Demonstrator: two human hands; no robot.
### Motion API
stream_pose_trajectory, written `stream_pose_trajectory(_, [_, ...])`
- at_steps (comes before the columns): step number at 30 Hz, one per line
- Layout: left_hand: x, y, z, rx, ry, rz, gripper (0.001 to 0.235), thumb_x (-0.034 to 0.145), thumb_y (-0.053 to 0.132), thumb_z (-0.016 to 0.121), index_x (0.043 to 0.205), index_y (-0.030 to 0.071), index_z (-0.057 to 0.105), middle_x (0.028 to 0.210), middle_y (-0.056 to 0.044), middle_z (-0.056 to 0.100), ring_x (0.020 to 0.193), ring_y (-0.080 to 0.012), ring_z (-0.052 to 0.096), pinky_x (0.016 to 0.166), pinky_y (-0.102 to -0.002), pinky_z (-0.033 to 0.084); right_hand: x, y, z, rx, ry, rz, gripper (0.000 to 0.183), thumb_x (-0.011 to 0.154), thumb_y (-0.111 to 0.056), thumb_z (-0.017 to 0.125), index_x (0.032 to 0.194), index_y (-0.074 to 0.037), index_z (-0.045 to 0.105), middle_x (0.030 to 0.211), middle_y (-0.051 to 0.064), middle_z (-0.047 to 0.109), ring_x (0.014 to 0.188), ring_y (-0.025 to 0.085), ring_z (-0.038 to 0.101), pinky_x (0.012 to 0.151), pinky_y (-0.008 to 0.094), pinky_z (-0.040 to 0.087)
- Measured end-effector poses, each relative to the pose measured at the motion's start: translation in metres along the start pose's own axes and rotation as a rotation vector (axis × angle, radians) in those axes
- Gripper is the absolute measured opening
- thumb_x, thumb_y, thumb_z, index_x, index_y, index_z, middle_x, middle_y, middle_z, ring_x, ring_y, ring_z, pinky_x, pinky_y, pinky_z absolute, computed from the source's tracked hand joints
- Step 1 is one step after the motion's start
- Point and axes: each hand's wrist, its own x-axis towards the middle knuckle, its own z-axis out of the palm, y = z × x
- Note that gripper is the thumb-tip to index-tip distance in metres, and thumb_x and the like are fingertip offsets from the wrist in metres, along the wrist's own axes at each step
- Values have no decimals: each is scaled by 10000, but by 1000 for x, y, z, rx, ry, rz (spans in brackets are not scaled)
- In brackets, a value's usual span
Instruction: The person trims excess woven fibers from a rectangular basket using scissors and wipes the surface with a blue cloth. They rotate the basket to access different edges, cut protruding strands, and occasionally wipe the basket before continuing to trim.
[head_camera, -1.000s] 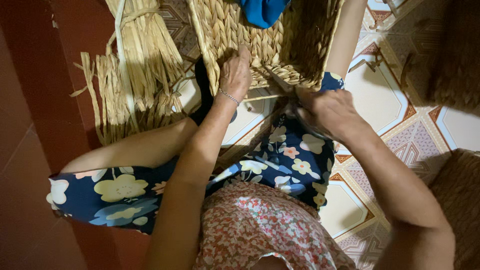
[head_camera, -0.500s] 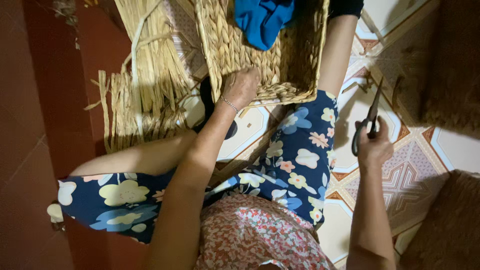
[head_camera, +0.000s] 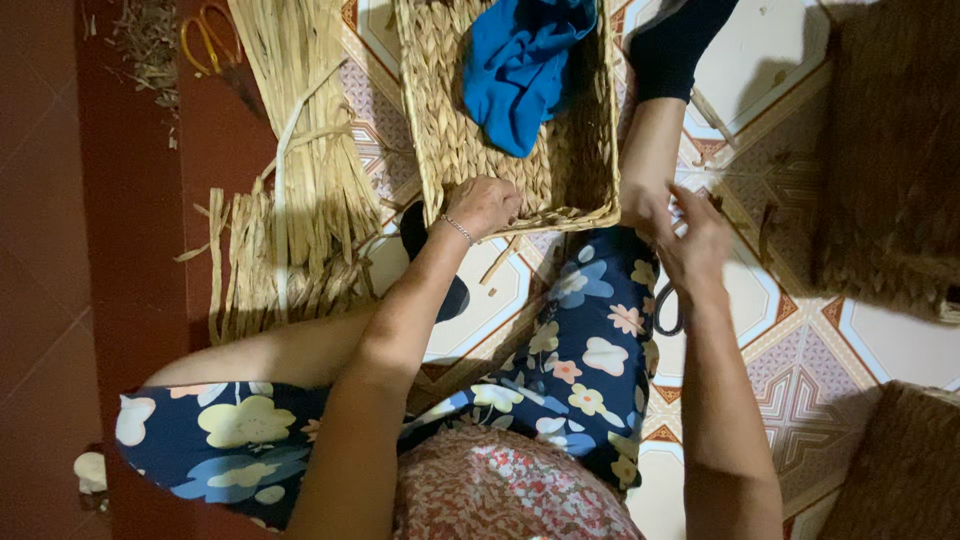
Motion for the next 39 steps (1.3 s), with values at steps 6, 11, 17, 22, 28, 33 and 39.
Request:
stream_pose_trajectory(6, [-10,13,-25,-89,427,337,175,1005,206,624,1055,84,739,943,-158,742,864,-338,713,786,-447,565,58,-75,58,437,-153,200,584,934,-251,730,1457,-74,538,1221,168,717,1108,267,691,929,353,535])
stream_pose_trajectory(11, [-49,-32,-32,-34,1047,354,368,1074,275,633,1248,-49,617,1273,-190,624,1224,-350,576,1072,-502,481,62,-48,81,488,-192,230,469,999,-209,653,1453,-119,580,1215,131,734,1136,216,681,991,328,506])
stream_pose_trajectory(17, [-62,-67,-20,-737,381,-456,740,1156,572,331,1176,-107,624,1112,-325,610,1160,-297,680,1060,-462,492,63,-51,87,581,-148,223,395,1015,-206,666,1383,-67,627,1165,113,738,1076,176,666,944,306,511])
stream_pose_trajectory(22, [-64,-56,-61,-340,516,-47,798,1136,539,518,1442,-186,388,1287,-378,471,1064,-378,592,927,-527,489,52,-73,53,711,-321,410,390,1038,-227,678,1372,-26,698,1075,142,762,929,179,596,824,333,486])
stream_pose_trajectory(28, [-99,-8,-115,-676,503,-302,792,897,437,572,1533,-5,406,1080,-179,700,857,-215,677,745,-327,582,-10,-109,30,921,-101,109,595,1084,-292,645,1544,21,433,1494,99,511,1361,190,506,1128,333,403])
stream_pose_trajectory(33, [-138,4,-114,-968,586,-261,707,887,238,561,1501,-76,402,1143,-159,707,959,-217,688,828,-310,571,-61,-118,32,1173,-143,294,497,1151,-329,525,1515,6,575,1206,13,587,1093,103,519,968,272,439])
stream_pose_trajectory(39, [-143,-28,-102,-1183,595,-140,649,858,191,575,1437,-89,492,1197,-128,660,1062,-221,638,932,-298,518,-66,-120,52,1280,-132,447,269,1004,-174,703,1205,4,719,927,-37,699,805,38,600,751,202,505])
